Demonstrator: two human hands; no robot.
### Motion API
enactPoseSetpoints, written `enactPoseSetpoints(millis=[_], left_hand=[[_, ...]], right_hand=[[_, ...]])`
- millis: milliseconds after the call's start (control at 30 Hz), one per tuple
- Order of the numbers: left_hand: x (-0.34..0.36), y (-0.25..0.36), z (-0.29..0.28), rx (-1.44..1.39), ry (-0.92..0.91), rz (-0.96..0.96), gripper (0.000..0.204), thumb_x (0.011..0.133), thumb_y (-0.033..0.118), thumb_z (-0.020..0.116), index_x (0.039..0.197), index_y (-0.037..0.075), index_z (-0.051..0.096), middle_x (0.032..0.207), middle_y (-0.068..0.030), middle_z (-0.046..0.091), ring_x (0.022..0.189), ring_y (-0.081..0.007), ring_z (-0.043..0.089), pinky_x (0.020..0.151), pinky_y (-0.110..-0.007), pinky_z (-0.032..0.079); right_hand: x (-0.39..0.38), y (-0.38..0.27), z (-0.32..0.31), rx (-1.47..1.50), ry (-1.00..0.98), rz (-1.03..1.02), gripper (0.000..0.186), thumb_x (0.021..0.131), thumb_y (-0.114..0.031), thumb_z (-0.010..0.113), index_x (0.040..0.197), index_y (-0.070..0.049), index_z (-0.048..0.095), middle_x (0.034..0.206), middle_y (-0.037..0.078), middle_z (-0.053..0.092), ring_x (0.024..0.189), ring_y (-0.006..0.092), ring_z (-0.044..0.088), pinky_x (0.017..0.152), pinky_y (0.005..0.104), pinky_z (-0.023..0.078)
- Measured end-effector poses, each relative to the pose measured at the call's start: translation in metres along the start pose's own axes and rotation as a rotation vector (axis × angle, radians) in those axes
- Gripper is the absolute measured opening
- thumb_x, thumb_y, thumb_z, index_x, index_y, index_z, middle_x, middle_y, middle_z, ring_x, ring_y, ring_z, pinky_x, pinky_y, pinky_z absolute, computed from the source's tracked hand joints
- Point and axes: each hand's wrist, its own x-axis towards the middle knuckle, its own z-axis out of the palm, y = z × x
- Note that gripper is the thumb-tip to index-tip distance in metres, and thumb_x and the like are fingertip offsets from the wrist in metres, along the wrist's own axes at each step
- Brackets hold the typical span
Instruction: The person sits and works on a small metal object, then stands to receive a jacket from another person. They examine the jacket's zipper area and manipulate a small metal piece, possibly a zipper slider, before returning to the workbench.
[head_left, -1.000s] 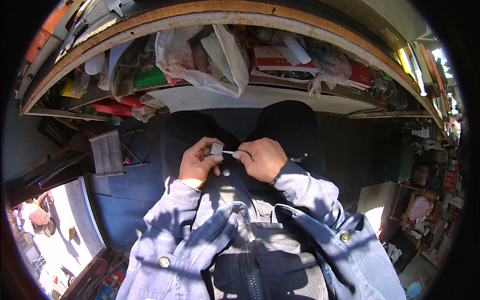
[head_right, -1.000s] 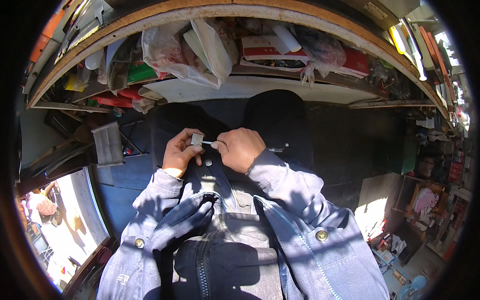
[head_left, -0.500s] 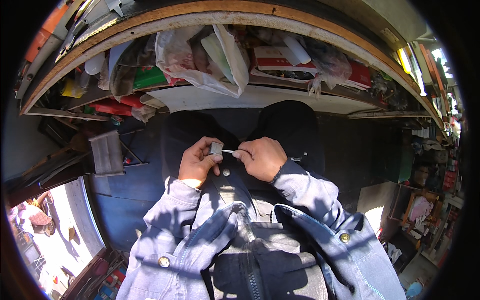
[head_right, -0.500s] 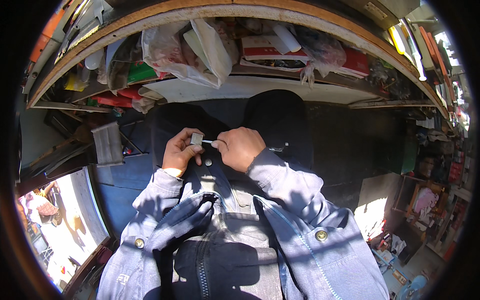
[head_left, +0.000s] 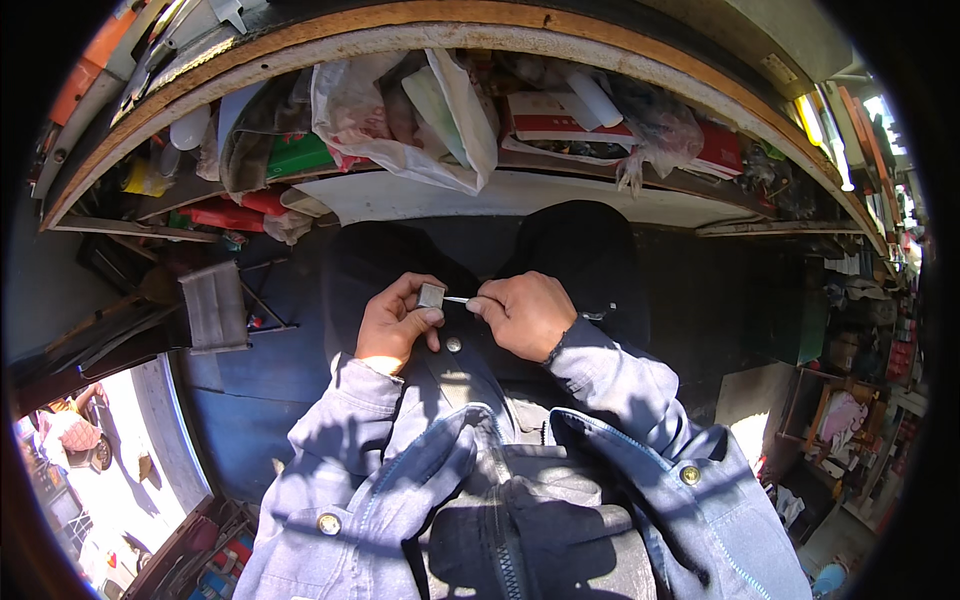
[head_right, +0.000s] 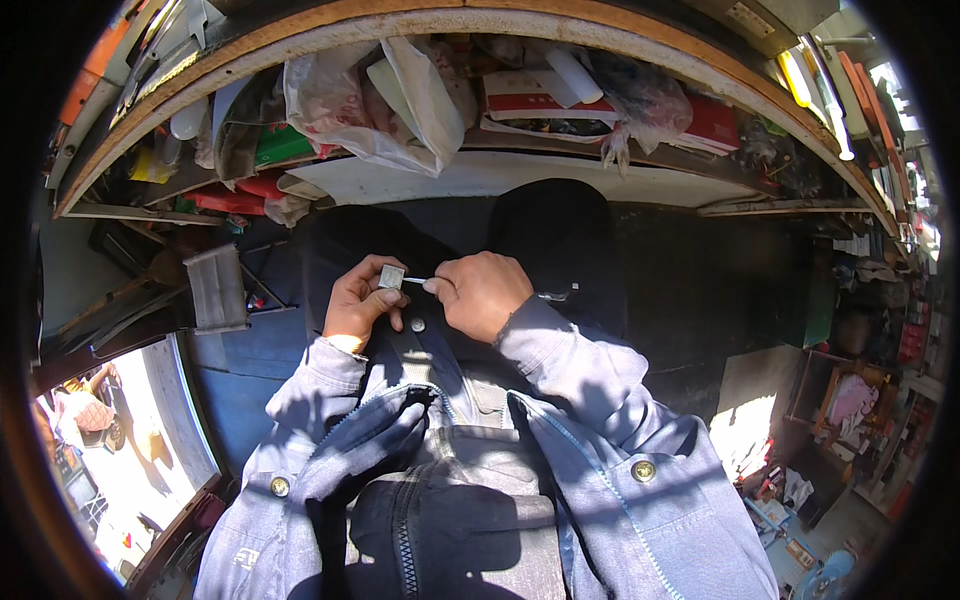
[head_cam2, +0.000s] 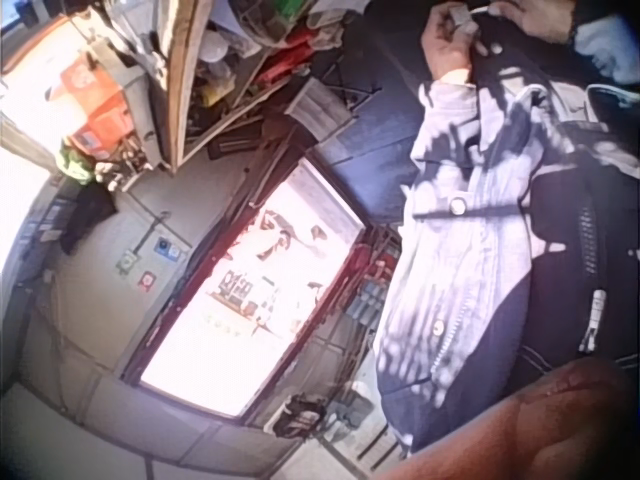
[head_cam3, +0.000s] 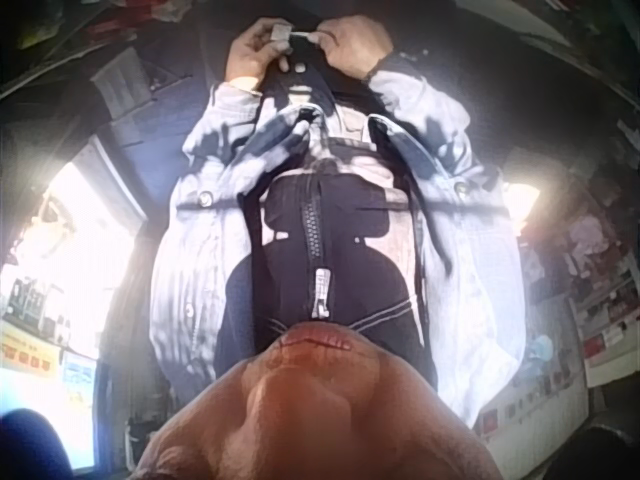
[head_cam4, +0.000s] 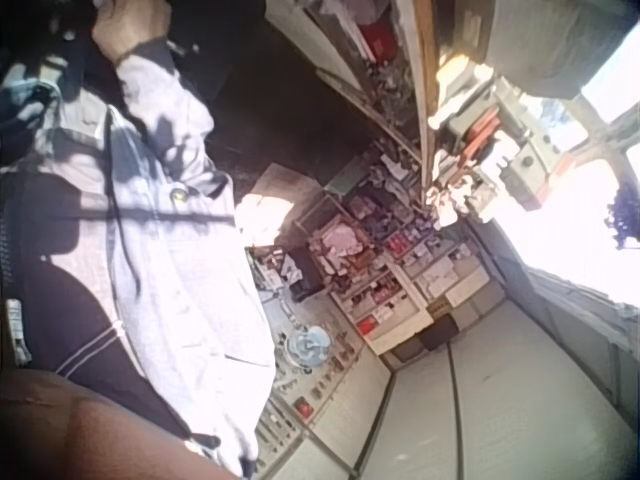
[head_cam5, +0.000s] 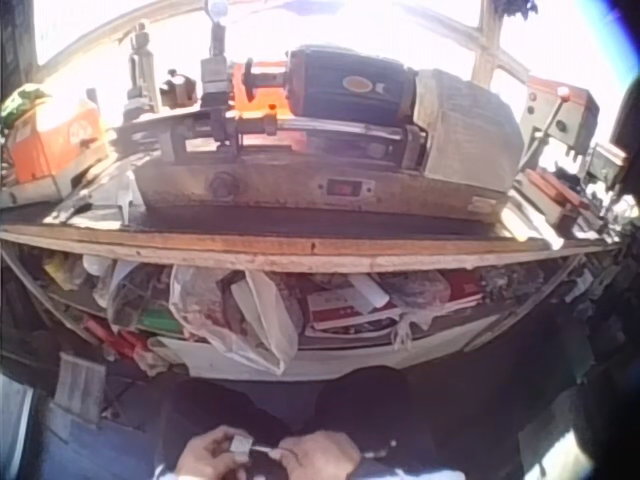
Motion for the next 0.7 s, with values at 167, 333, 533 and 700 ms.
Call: enactPoseSetpoints(millis=[167, 333, 533, 700], left_hand=[[-0.0009, 0.0037, -0.0008, 0.003, -0.016, -0.015, 0.029, 0.093, -0.003, 0.062, 0.122, -0.003, 0.06, 0.086, -0.0083, 0.062, 0.065, -0.0136, 0.059, 0.058, -0.025, 0.052], [0.0006, 0.0034, -0.0014, 0.007, -0.006, -0.016, 0.03, 0.092, -0.003, 0.062, 0.122, -0.002, 0.059, 0.086, -0.0084, 0.062, 0.064, -0.0132, 0.059, 0.058, -0.025, 0.051], [0.0004, 0.0013, -0.0038, 0.014, -0.036, 0.0, 0.033, 0.092, -0.001, 0.064, 0.125, -0.001, 0.058, 0.087, -0.0116, 0.067, 0.063, -0.0143, 0.063, 0.057, -0.024, 0.053], [0.0013, 0.0006, -0.0056, -0.003, -0.032, -0.008, 0.032, 0.092, -0.001, 0.063, 0.124, -0.001, 0.059, 0.086, -0.0101, 0.066, 0.062, -0.0142, 0.062, 0.057, -0.024, 0.052]], right_hand=[[-0.0012, -0.0017, -0.0009, 0.017, 0.004, -0.042, 0.023, 0.092, -0.027, 0.065, 0.083, -0.008, 0.075, 0.072, 0.015, 0.069, 0.071, 0.0391, 0.067, 0.067, 0.0475, 0.054], [0.0013, -0.0022, -0.0008, 0.012, -0.002, -0.016, 0.024, 0.093, -0.028, 0.065, 0.083, -0.008, 0.075, 0.072, 0.015, 0.069, 0.071, 0.0392, 0.067, 0.067, 0.0478, 0.053], [0.0018, -0.0019, -0.0006, 0.027, 0.005, 0.001, 0.024, 0.093, -0.029, 0.066, 0.083, -0.008, 0.075, 0.072, 0.016, 0.068, 0.072, 0.0396, 0.067, 0.066, 0.048, 0.053], [0.0023, -0.0003, 0.0003, -0.014, 0.009, 0.006, 0.025, 0.093, -0.03, 0.066, 0.084, -0.009, 0.075, 0.072, 0.016, 0.068, 0.072, 0.0401, 0.067, 0.067, 0.0487, 0.053]])
